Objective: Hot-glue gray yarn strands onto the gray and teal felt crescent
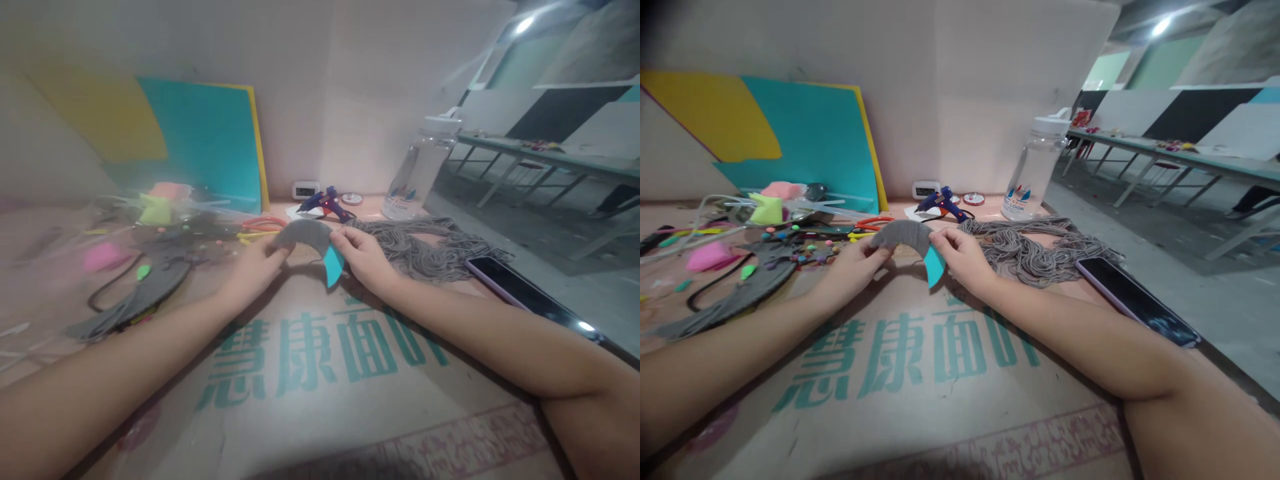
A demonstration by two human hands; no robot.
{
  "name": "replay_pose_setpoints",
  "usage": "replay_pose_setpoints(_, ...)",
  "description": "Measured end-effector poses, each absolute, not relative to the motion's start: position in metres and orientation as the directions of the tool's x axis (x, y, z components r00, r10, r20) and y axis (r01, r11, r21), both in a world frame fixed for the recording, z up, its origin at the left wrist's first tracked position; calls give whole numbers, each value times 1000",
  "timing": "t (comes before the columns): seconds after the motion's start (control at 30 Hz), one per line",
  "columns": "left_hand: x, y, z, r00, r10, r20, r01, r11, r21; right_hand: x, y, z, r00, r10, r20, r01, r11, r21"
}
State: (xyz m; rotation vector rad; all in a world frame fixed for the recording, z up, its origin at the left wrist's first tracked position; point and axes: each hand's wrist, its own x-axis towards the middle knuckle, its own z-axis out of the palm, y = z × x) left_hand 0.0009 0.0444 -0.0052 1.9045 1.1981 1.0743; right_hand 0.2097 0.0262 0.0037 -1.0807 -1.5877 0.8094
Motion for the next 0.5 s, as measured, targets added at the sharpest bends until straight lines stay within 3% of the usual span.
replay_pose_setpoints(0.1, 1, 45, -6, 263, 923, 282, 442, -375, 815, 210, 28, 3, -65, 931, 358, 219, 363, -905)
replay_pose_setpoints(0.33, 2, 51, -14, 244, 915, 323, 418, -399, 816, 206, 30, -1, -147, 976, 162, -14, 161, -987)
replay_pose_setpoints(0.5, 3, 49, -12, 272, 903, 333, 324, -412, 852, 203, 27, 3, -197, 977, 80, -16, 78, -997)
